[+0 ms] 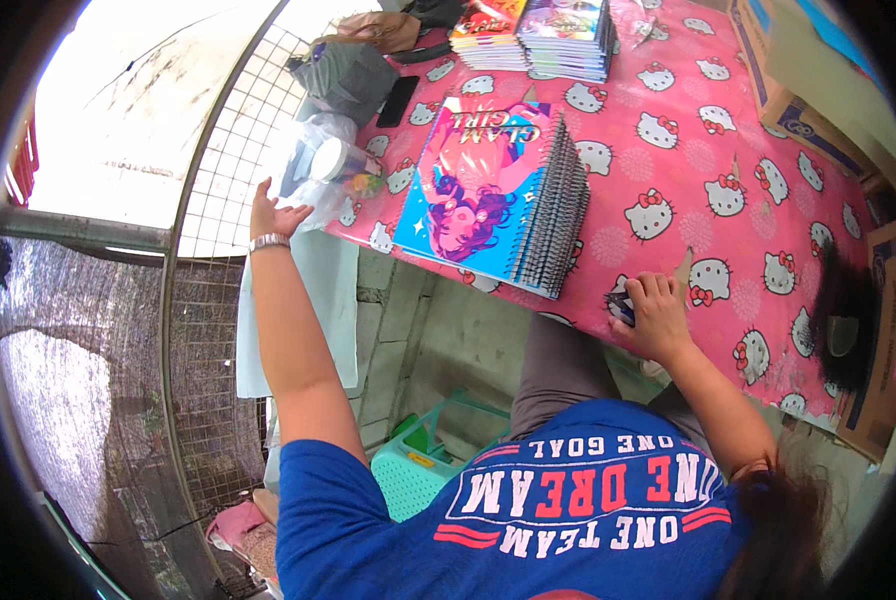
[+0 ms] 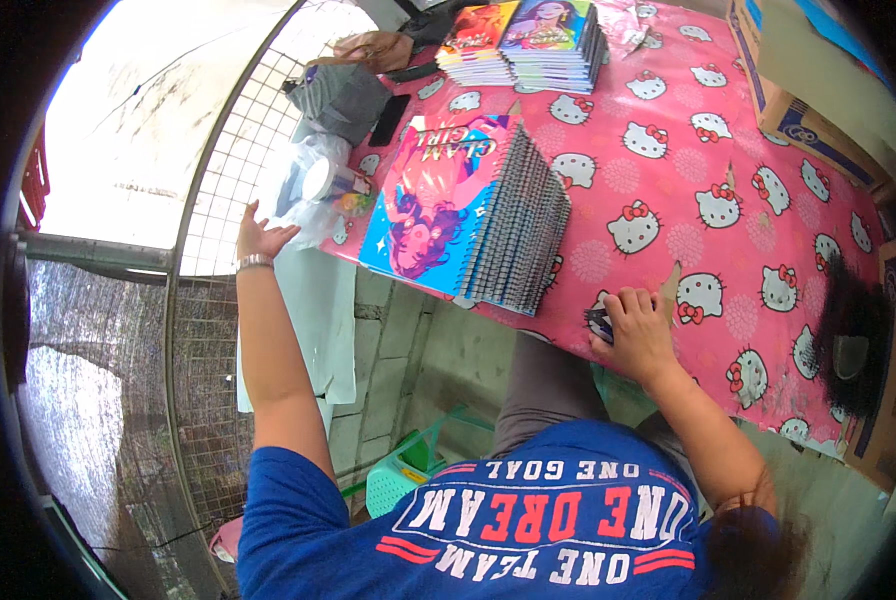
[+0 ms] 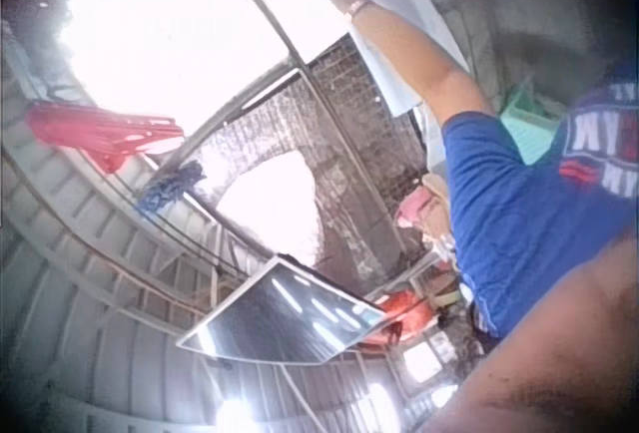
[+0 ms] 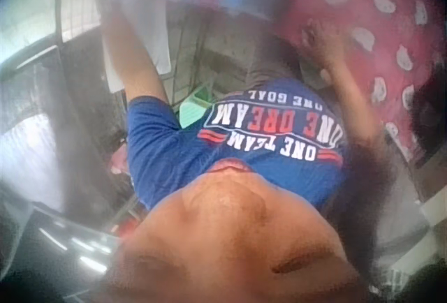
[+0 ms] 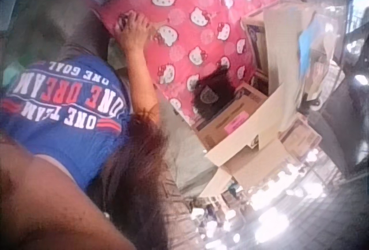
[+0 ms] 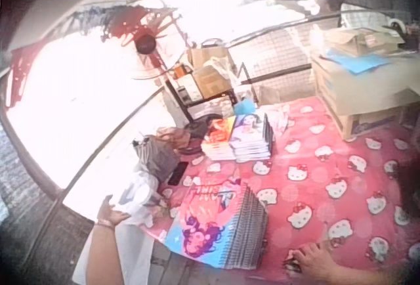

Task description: The person threads plastic spiral coils through the punched holes of several notebooks, winds them manually along the spine, and uses a blue tool to trim and crimp the ends of the wire.

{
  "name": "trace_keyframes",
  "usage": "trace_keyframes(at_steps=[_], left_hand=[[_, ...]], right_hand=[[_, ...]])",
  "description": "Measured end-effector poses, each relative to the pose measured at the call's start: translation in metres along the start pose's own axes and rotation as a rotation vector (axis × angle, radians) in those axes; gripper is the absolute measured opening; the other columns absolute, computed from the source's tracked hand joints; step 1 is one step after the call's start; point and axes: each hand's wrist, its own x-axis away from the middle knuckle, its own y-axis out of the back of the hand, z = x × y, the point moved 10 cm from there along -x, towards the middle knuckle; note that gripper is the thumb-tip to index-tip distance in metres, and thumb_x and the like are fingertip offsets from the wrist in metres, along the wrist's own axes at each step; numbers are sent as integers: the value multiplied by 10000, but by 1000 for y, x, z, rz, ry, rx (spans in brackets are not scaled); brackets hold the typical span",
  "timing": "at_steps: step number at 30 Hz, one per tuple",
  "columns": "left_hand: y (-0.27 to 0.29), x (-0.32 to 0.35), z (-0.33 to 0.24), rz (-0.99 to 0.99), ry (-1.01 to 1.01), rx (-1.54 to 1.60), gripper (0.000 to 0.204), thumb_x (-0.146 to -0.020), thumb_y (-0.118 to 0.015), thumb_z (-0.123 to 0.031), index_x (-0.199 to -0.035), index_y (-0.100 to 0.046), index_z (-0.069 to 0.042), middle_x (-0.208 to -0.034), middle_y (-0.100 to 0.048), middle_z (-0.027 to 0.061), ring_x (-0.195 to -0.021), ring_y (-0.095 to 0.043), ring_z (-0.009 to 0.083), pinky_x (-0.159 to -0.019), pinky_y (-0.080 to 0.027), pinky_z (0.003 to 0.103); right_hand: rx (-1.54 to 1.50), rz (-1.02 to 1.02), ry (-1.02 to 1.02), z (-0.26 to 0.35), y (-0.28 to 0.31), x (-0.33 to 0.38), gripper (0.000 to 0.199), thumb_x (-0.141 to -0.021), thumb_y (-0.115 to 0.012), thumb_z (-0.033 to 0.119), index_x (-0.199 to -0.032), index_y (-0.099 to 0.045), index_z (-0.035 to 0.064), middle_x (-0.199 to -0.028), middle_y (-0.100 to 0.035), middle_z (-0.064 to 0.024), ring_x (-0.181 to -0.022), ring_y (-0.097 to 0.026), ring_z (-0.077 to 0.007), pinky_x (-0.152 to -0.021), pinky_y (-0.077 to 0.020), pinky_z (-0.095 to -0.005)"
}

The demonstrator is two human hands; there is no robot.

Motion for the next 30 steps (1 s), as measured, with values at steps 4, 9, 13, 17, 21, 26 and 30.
trace_keyframes(at_steps=[4,9,13,17,21,26,30], left_hand=[[-44,84,-2,118,-530,-306,566,-936,-624,-269,-1414,-427,-39,-1570,-267,211,-1368,-396,363,-1073,-402,498],[-197,248,89,724,-755,-570,117,-896,-663,-78,-991,-694,-17,-1317,-602,139,-1231,-545,229,-1056,-390,353],[-238,308,126,808,-1155,-1096,213,-799,-791,-139,-926,-651,-41,-1406,-527,166,-1292,-491,248,-1062,-381,370],[-241,297,157,840,-913,-1141,323,-733,-858,-182,-893,-607,-57,-1428,-497,156,-1289,-478,228,-1026,-394,336],[-239,293,162,838,-911,-1148,366,-710,-853,-179,-928,-582,-66,-1421,-495,191,-1228,-549,302,-889,-468,353],[-238,295,165,819,-914,-1164,347,-711,-837,-156,-919,-575,-64,-1419,-503,171,-1130,-588,248,-801,-477,317],[-240,301,161,837,-1054,-1136,332,-712,-823,-144,-913,-572,-64,-1410,-515,146,-1006,-602,184,-735,-471,294]], right_hand=[[49,-52,15,-7,10,25,563,-734,-768,297,-1225,-583,93,-1075,-590,-116,-1050,-564,-291,-965,-418,-434],[-442,31,14,-8,13,5,456,-766,-767,241,-1180,-645,95,-1121,-591,-133,-1053,-587,-314,-922,-479,-417],[-910,-109,211,52,68,-41,502,-762,-788,196,-1229,-640,85,-1136,-613,-142,-1076,-585,-329,-948,-477,-422],[-946,-162,291,68,83,-59,505,-770,-785,186,-1240,-635,77,-1184,-611,-142,-1101,-575,-324,-958,-474,-422],[-883,-171,343,71,87,-63,459,-800,-759,195,-1224,-644,62,-1158,-626,-153,-1065,-595,-318,-932,-487,-406],[-1244,541,-15,70,43,-66,387,-838,-725,199,-1192,-668,53,-1125,-645,-174,-1009,-630,-312,-892,-507,-383],[-1189,244,98,66,61,-64,338,-876,-702,227,-1162,-676,48,-1070,-664,-180,-984,-651,-294,-860,-514,-368]])
